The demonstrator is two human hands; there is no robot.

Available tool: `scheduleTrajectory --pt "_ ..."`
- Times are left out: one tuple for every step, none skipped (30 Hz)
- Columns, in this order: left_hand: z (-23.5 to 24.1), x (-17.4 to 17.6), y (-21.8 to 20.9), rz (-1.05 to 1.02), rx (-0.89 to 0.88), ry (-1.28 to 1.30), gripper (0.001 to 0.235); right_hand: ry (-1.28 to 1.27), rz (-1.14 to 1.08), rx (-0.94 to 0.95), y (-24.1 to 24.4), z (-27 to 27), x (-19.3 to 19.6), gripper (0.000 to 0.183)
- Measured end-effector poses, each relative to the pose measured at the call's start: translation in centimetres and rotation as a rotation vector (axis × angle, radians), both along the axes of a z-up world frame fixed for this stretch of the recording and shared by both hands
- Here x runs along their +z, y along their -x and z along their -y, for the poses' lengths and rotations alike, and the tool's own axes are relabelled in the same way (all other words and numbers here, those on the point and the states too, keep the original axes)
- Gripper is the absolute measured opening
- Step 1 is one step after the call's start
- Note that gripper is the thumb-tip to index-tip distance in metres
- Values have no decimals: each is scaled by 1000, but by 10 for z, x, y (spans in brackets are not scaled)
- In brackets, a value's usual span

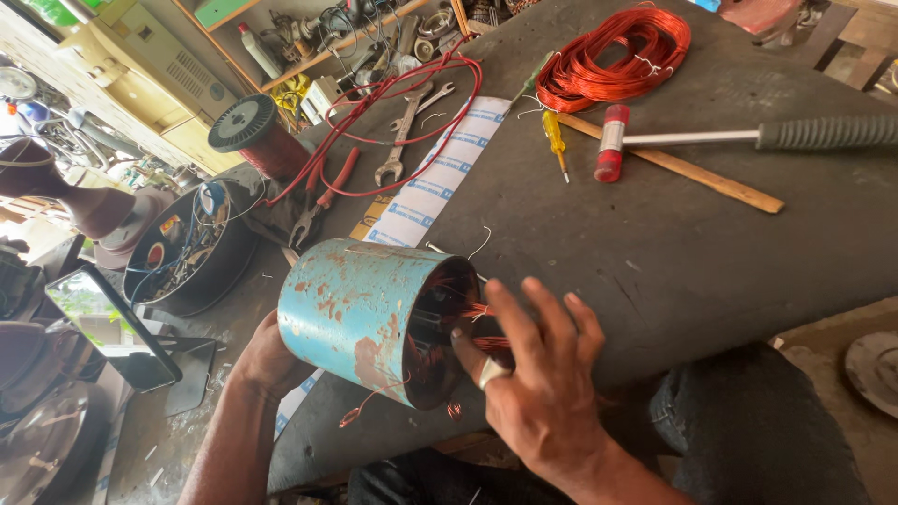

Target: The person winds copper wire into the slots of a motor stator, using a rubber mallet to tap the wire into place. They then cut a strip of insulating tape and insert it into the stator to separate the windings.

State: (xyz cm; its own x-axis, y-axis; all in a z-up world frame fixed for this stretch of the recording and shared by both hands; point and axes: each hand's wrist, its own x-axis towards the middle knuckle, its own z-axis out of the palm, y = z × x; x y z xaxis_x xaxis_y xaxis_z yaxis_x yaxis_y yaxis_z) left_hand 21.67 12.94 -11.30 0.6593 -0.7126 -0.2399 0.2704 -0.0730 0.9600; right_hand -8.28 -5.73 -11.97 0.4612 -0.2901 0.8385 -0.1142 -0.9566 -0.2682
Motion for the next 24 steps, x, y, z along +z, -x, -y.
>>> scheduleTrajectory --pt "0 2 0 28 3 -29 54 -18 -35 11 1 2 3 21" --pt "0 3 0 57 5 -58 54 -36 -70 22 2 4 5 25" --pt "1 6 0 100 10 -100 55 -55 -103 35 3 6 8 29" --pt "3 8 -1 143 14 -143 56 -74 -118 49 2 7 10 30" --pt "3 11 -1 185 22 -187 58 -93 -134 66 0 7 12 32" --pt "3 13 0 274 9 -206 55 -113 -151 84 -2 7 14 34" --pt "5 14 1 361 -8 -223 52 -103 -157 99 -2 8 15 34" --pt "7 14 3 449 -25 -239 50 -93 -163 114 -4 8 16 35" --pt "7 16 4 512 -30 -251 40 -84 -164 132 -6 7 17 35" --pt "7 17 5 575 -36 -264 31 -79 -176 147 -8 7 19 29" --pt "8 17 7 638 -43 -275 23 -73 -188 160 -9 9 20 24" --pt "8 17 9 682 8 -306 20 -67 -201 172 -10 11 20 18" --pt "8 17 10 730 59 -339 17 -71 -194 176 -11 13 21 22" --pt "8 17 12 776 111 -371 15 -75 -187 181 -11 15 22 25" --pt "7 17 12 745 118 -354 14 -80 -183 183 -10 18 22 29" --pt "7 16 13 713 125 -337 14 -94 -205 197 -10 21 23 28" --pt "6 15 13 681 132 -321 14 -109 -228 211 -10 24 23 27" --pt "5 14 12 701 132 -349 15 -124 -250 225 -9 26 23 27" --pt "3 13 10 720 133 -377 17 -133 -222 243 -9 29 23 26" --pt "1 12 7 739 133 -404 19 -141 -193 261 -10 30 24 26" --pt "-2 10 2 774 71 -393 22 -150 -166 280 -11 31 24 26" --pt "-5 8 -5 809 8 -382 34 -139 -181 304 -12 32 24 20" --pt "-11 6 -12 842 -56 -376 48 -132 -196 329 -13 31 24 14" --pt "-18 4 -21 799 -87 -427 50 -125 -210 353 -14 30 24 10"
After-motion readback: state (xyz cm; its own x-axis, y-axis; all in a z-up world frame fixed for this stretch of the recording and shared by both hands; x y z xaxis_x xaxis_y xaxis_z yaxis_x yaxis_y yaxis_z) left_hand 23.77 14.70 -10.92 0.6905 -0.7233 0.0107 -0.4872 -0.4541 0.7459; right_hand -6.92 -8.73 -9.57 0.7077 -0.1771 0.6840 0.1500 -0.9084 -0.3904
